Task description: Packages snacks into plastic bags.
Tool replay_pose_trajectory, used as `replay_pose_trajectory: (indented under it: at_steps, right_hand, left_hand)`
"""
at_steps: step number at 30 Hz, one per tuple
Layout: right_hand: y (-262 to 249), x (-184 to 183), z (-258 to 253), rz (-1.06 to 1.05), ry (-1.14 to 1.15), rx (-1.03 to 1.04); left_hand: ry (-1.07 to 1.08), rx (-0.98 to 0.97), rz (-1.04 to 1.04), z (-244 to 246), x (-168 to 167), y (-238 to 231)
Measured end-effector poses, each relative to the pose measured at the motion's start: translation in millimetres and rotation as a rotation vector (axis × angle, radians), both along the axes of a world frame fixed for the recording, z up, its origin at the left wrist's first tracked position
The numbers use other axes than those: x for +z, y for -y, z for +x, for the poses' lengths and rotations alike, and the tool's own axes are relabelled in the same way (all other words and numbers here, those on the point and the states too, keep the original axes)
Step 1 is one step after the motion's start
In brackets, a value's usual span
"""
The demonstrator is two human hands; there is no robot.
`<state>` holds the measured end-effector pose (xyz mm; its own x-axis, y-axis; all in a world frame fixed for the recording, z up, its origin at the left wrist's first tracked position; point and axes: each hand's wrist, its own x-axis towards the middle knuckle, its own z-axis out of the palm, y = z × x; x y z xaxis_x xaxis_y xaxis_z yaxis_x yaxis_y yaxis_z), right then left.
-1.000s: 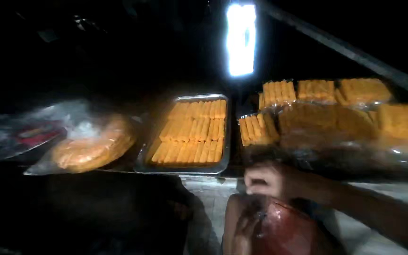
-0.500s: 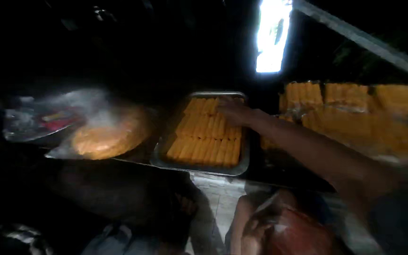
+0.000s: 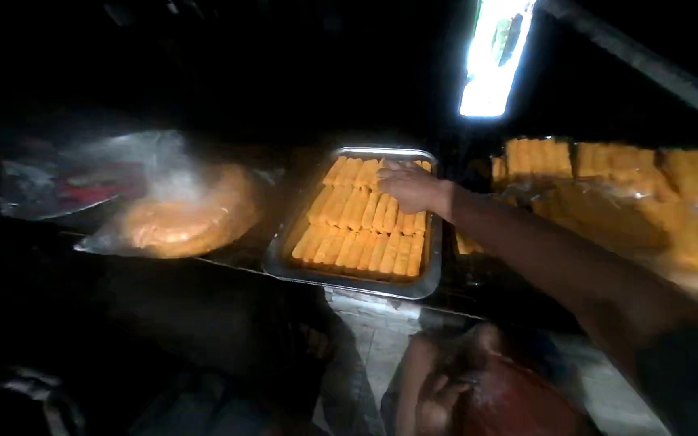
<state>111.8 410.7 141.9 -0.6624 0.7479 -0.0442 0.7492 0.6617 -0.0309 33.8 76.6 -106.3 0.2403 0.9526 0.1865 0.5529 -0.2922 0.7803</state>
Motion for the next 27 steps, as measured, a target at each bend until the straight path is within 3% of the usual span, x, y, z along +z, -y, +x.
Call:
replay_pose_trajectory:
  at_steps: [11,13,14,15,18,22,27]
  right_hand:
    - [8,18,13,0.055,0.213,0.144]
    - [14,17,13,0.043,0.201,0.171]
    - [15,14,13,0.039,0.176,0.200]
    - [16,11,14,0.042,0.151,0.237]
    - [17,8,10,0.032,0.175,0.292]
    - [14,16,8,-0.027,0.205,0.256]
    - [3,29,-1,0.012,0.104,0.306]
  left_hand:
    - [0.033,-0.012,0.058,6,9,-2]
    - [-0.044,-0.005,-0.106,12,42,-6]
    - [-0.128,-0.025,-0.356,17,79,-12]
    - [-0.173,-0.044,-0.470,19,95,-17]
    - [0.007,0.004,0.086,8,15,-5]
    - [0.016,-0.027,0.046,4,5,-2]
    - [-0.010,-0.058,-0.088,3,25,-3]
